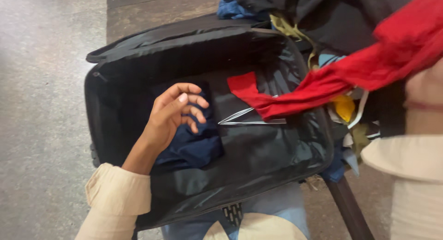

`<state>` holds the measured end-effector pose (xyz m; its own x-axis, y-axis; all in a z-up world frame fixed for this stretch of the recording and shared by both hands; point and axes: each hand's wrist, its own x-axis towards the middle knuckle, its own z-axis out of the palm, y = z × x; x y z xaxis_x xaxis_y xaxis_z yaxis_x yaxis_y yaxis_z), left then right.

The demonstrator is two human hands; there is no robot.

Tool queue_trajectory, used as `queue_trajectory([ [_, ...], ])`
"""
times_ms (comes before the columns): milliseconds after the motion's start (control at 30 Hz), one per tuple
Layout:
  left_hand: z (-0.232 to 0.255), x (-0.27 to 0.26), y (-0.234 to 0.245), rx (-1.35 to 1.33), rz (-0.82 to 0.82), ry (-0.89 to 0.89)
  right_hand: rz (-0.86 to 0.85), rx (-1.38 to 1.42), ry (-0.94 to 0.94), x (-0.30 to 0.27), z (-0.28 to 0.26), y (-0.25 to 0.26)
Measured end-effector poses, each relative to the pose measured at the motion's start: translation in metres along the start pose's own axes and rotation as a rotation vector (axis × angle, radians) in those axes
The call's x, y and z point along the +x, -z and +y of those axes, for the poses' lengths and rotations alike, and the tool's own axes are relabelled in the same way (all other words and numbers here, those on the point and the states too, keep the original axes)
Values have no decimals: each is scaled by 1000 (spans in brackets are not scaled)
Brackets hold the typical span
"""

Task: The person places a blue garment into a black suitcase, followed by black trousers and a red item, then folds the lid down and pulls the zipper to close it.

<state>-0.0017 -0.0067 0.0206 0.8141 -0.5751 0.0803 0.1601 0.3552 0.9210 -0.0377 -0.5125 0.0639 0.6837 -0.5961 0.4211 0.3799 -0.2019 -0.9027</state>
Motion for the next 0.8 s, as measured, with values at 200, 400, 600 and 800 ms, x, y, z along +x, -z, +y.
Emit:
queue_trajectory([
  [200, -11, 5, -5, 190, 87, 101, -147, -1050, 156, 117, 34, 13],
  [400, -28, 6, -10, 386, 70, 221, -294, -1128, 535, 99, 45, -54],
  [600, -20, -2, -31, 762, -24, 280, -507, -963, 862, -50, -26, -71],
  [800, -18, -8, -33, 1337, -48, 247, -712, -1052, 706, -98, -38, -49],
])
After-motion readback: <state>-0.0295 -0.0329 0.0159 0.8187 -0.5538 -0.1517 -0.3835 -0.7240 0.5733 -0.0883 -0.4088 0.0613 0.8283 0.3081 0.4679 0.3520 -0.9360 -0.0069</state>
